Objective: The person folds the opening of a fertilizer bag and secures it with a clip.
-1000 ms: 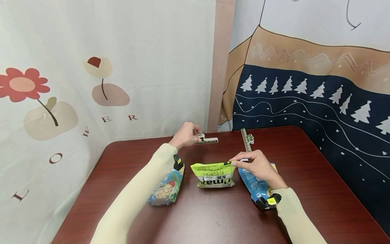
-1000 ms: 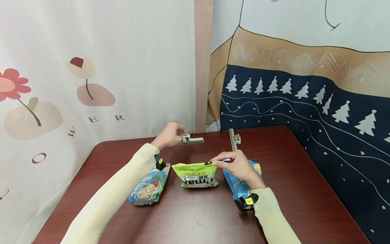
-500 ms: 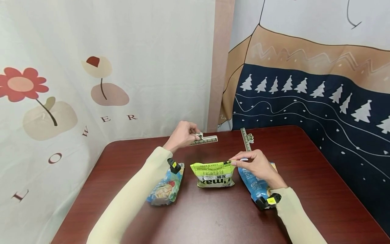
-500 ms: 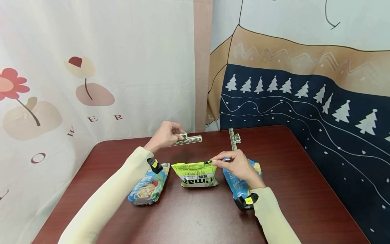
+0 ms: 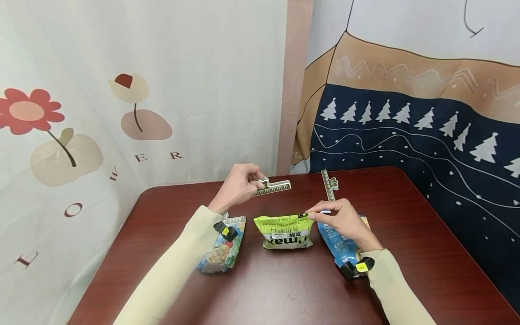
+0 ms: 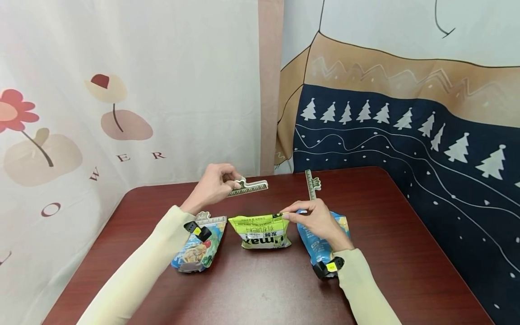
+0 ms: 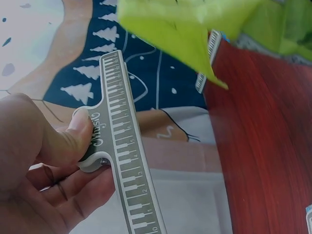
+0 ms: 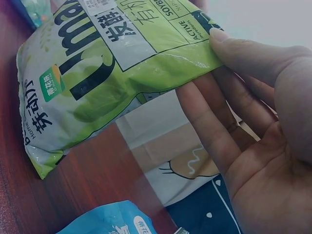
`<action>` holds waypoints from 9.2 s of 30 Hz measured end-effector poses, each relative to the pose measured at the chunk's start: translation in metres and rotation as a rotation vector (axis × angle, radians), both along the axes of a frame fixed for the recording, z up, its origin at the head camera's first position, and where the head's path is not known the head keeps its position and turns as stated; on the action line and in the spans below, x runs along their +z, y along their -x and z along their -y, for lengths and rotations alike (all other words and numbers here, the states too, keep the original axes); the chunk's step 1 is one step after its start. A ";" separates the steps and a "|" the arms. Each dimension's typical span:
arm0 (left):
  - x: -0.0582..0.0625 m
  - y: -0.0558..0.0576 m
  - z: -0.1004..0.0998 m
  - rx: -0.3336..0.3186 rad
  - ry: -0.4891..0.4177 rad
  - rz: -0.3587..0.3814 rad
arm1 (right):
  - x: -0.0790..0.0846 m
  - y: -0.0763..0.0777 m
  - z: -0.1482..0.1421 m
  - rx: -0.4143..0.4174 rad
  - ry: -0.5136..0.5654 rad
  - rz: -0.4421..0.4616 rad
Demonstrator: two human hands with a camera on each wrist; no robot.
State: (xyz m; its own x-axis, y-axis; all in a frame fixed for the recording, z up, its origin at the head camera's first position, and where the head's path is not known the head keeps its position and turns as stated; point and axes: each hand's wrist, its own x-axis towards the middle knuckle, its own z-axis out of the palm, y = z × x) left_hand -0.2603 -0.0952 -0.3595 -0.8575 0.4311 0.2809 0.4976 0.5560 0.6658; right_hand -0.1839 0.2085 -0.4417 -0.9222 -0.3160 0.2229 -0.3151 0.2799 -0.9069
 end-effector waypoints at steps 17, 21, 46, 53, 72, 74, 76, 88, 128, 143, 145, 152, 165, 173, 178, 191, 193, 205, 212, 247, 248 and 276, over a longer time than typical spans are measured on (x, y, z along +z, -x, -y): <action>0.003 -0.042 -0.004 -0.023 -0.070 -0.043 | 0.003 -0.001 -0.001 -0.014 -0.006 0.033; 0.004 -0.050 -0.006 -0.028 -0.073 -0.060 | 0.002 0.000 -0.001 -0.015 -0.010 0.029; 0.000 -0.079 -0.013 0.000 0.031 -0.220 | 0.001 0.001 -0.002 0.014 0.006 0.028; -0.003 -0.082 -0.017 0.011 0.050 -0.190 | 0.002 0.000 -0.003 0.017 0.004 0.032; -0.009 -0.083 -0.031 0.029 0.059 -0.161 | 0.001 0.002 -0.007 0.024 0.003 0.017; -0.009 -0.083 -0.032 0.031 0.064 -0.152 | 0.001 0.001 -0.007 0.021 0.010 0.013; -0.010 -0.083 -0.033 0.033 0.067 -0.147 | 0.001 0.001 -0.007 0.014 0.018 0.011; -0.010 -0.081 -0.039 0.040 0.072 -0.150 | -0.004 0.005 -0.007 0.011 0.083 -0.018; -0.018 -0.077 -0.046 -0.015 0.061 -0.115 | 0.000 0.002 -0.009 0.088 0.109 0.024; -0.040 -0.074 -0.024 -0.066 -0.196 0.069 | 0.001 0.001 -0.005 0.038 0.061 0.099; -0.044 -0.076 -0.020 -0.044 -0.222 0.098 | -0.001 0.001 -0.005 0.040 0.066 0.098; -0.063 -0.082 -0.004 0.016 -0.377 0.218 | -0.002 0.002 -0.006 0.034 0.069 0.103; -0.091 -0.088 0.011 0.188 -0.581 0.282 | -0.003 0.002 -0.004 -0.066 0.012 0.058; -0.090 -0.083 0.009 0.270 -0.530 0.223 | -0.006 0.000 0.000 -0.141 0.001 0.007; -0.089 -0.078 0.011 0.289 -0.504 0.233 | -0.008 0.000 0.006 -0.140 0.046 0.031; -0.078 -0.060 0.020 0.297 -0.449 0.425 | -0.008 0.016 0.019 -0.125 0.104 0.272; -0.077 -0.056 0.022 0.274 -0.413 0.437 | -0.008 0.019 0.020 -0.118 0.103 0.298; -0.071 -0.037 0.025 0.252 -0.264 0.593 | -0.012 0.041 0.027 -0.081 0.095 0.488; -0.073 -0.021 0.028 0.231 -0.127 0.708 | -0.017 0.054 0.032 -0.044 0.041 0.544; -0.076 0.003 0.025 0.163 0.144 0.748 | -0.022 0.068 0.050 -0.080 -0.311 0.507; -0.075 0.002 0.024 0.179 0.154 0.730 | -0.021 0.067 0.050 -0.083 -0.316 0.496; -0.058 -0.022 -0.048 0.182 -0.424 0.623 | 0.016 0.040 -0.027 -0.049 -0.530 0.225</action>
State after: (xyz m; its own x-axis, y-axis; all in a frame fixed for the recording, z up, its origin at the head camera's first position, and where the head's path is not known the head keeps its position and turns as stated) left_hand -0.2380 -0.0474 -0.4177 -0.9583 0.2317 -0.1671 -0.1135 0.2278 0.9671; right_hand -0.2235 0.2352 -0.4253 -0.9451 -0.2866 -0.1570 -0.1061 0.7234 -0.6822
